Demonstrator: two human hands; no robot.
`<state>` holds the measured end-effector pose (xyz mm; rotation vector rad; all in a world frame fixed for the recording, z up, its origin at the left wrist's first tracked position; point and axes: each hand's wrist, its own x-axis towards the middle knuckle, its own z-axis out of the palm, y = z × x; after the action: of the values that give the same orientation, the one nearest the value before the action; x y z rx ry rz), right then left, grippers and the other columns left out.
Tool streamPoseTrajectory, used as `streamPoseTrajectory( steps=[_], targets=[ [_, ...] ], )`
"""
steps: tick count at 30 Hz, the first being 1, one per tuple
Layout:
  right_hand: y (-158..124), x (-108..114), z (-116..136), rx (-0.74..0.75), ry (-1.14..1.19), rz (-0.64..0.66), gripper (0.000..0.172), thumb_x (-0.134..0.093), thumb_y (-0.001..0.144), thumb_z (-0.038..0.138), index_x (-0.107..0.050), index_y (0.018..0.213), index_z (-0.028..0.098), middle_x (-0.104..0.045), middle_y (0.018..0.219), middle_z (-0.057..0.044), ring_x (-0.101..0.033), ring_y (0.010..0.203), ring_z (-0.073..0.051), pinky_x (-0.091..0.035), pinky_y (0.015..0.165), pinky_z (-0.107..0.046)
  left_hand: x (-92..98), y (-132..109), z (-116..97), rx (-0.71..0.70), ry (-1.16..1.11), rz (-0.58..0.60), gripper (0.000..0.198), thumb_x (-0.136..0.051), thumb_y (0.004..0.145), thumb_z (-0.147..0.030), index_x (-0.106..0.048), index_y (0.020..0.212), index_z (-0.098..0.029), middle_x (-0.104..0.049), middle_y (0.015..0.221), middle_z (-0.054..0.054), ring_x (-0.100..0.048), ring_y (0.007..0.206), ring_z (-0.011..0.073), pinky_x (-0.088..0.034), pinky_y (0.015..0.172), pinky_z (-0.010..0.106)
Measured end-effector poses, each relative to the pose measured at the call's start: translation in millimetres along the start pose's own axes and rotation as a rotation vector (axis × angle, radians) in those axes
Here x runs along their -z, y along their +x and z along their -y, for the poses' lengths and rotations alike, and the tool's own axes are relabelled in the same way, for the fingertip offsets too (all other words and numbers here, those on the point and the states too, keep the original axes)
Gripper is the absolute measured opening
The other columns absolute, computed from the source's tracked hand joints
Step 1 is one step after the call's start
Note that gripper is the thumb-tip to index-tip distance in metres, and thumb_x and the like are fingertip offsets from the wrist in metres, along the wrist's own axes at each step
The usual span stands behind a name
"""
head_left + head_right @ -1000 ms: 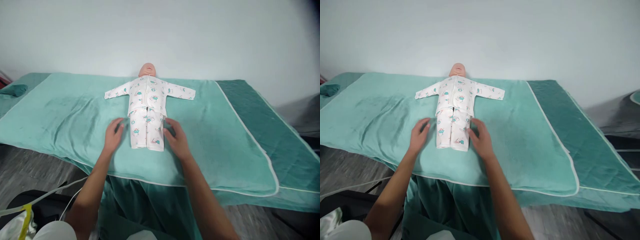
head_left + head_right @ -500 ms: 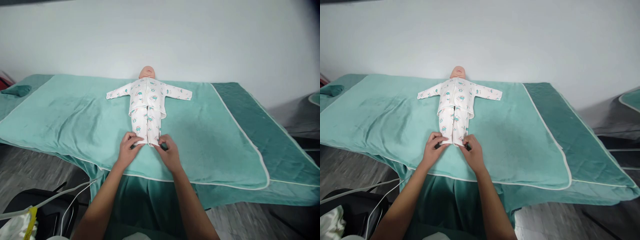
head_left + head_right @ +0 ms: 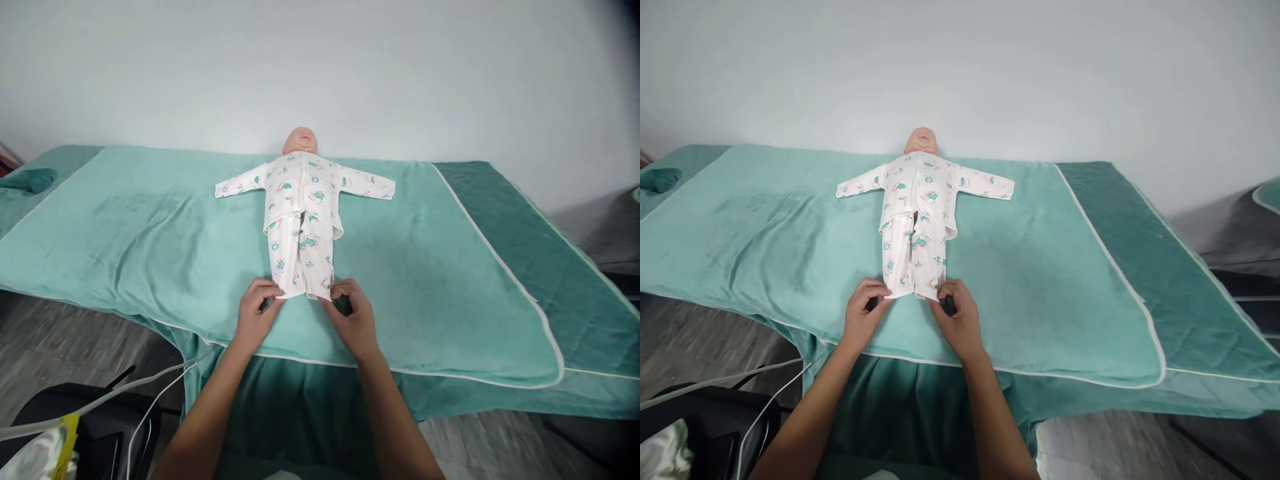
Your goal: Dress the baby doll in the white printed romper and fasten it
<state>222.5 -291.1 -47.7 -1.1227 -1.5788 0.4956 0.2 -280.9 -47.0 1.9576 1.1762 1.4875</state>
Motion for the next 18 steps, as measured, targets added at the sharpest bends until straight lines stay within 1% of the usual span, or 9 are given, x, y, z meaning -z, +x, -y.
streamPoseTrajectory(
  steps=[2, 3, 5, 7, 10, 12, 14, 16, 18],
  targets=[
    [-7.3, -1.2, 3.1, 0.014, -0.016, -0.045, 0.021, -0.072, 0.092, 0.016, -0.055, 0.099, 0.024, -0.058, 0.100, -0.002, -0.060, 0.095, -0.018, -0.050, 0.085, -0.034, -3.0, -3.3, -1.5, 0.043, 0.037, -0.032, 0.008, -0.070, 0.092, -0.014, -0.067, 0.096, -0.020, -0.063, 0.087, -0.001, -0.060, 0.076, 0.0101, -0.049, 0.072, 0.023],
    [-10.7, -2.4, 5.2, 0.023, -0.035, -0.059, 0.024, -0.073, 0.091, 0.017, -0.056, 0.107, 0.025, -0.059, 0.109, -0.005, -0.060, 0.105, -0.020, -0.051, 0.091, -0.038, -5.1, -5.0, -1.7, 0.059, 0.068, -0.048, 0.010, -0.070, 0.092, -0.014, -0.066, 0.098, -0.020, -0.061, 0.086, -0.002, -0.058, 0.076, 0.0102, -0.049, 0.073, 0.023],
    [-15.3, -6.3, 10.8, 0.040, -0.095, -0.063, 0.037, -0.075, 0.091, 0.021, -0.057, 0.123, 0.026, -0.055, 0.128, -0.011, -0.056, 0.122, -0.025, -0.052, 0.100, -0.044, -9.9, -7.8, -1.2, 0.085, 0.146, -0.079, 0.017, -0.071, 0.090, -0.014, -0.065, 0.105, -0.020, -0.060, 0.090, -0.001, -0.058, 0.080, 0.0118, -0.049, 0.075, 0.024],
    [-15.3, -12.4, 17.3, 0.050, -0.167, -0.051, 0.042, -0.074, 0.092, 0.023, -0.057, 0.131, 0.027, -0.048, 0.140, -0.014, -0.052, 0.132, -0.028, -0.052, 0.104, -0.048, -14.0, -9.2, -0.3, 0.112, 0.214, -0.098, 0.027, -0.074, 0.089, -0.018, -0.064, 0.115, -0.021, -0.062, 0.097, 0.001, -0.059, 0.086, 0.0145, -0.050, 0.079, 0.027],
    [-6.5, -24.1, 26.7, 0.107, -0.315, -0.011, 0.033, -0.070, 0.095, 0.021, -0.063, 0.126, 0.026, -0.046, 0.146, -0.015, -0.047, 0.137, -0.032, -0.049, 0.109, -0.053, -17.1, -8.8, 0.0, 0.150, 0.278, -0.068, 0.031, -0.074, 0.090, -0.026, -0.063, 0.120, -0.021, -0.063, 0.099, 0.003, -0.059, 0.091, 0.0178, -0.050, 0.084, 0.032],
    [2.4, -31.6, 31.6, 0.140, -0.425, 0.038, 0.025, -0.067, 0.095, 0.019, -0.066, 0.120, 0.023, -0.049, 0.145, -0.016, -0.045, 0.138, -0.035, -0.047, 0.110, -0.058, -17.3, -7.8, -0.4, 0.160, 0.314, -0.041, 0.030, -0.071, 0.092, -0.029, -0.063, 0.120, -0.020, -0.064, 0.096, 0.003, -0.058, 0.089, 0.0185, -0.049, 0.084, 0.033],
    [10.7, -37.2, 35.4, 0.140, -0.499, 0.060, 0.018, -0.065, 0.095, 0.016, -0.068, 0.111, 0.021, -0.052, 0.144, -0.017, -0.044, 0.138, -0.037, -0.045, 0.110, -0.060, -16.7, -6.9, -1.1, 0.175, 0.330, -0.029, 0.030, -0.070, 0.093, -0.030, -0.063, 0.121, -0.020, -0.064, 0.094, 0.003, -0.057, 0.086, 0.0181, -0.049, 0.083, 0.033],
    [16.5, -39.9, 38.6, 0.132, -0.517, 0.046, 0.014, -0.061, 0.095, 0.012, -0.068, 0.103, 0.020, -0.055, 0.142, -0.016, -0.044, 0.138, -0.037, -0.045, 0.110, -0.060, -15.4, -6.7, -2.3, 0.215, 0.306, -0.031, 0.028, -0.069, 0.093, -0.028, -0.063, 0.120, -0.020, -0.065, 0.091, 0.002, -0.057, 0.082, 0.0168, -0.048, 0.080, 0.032],
    [18.8, -39.6, 41.7, 0.141, -0.472, 0.017, 0.014, -0.060, 0.094, 0.009, -0.067, 0.097, 0.020, -0.057, 0.140, -0.016, -0.045, 0.138, -0.035, -0.046, 0.110, -0.059, -12.9, -7.8, -4.3, 0.249, 0.240, -0.045, 0.026, -0.068, 0.094, -0.025, -0.064, 0.119, -0.021, -0.064, 0.088, 0.000, -0.057, 0.079, 0.0151, -0.048, 0.078, 0.030]
  ],
)
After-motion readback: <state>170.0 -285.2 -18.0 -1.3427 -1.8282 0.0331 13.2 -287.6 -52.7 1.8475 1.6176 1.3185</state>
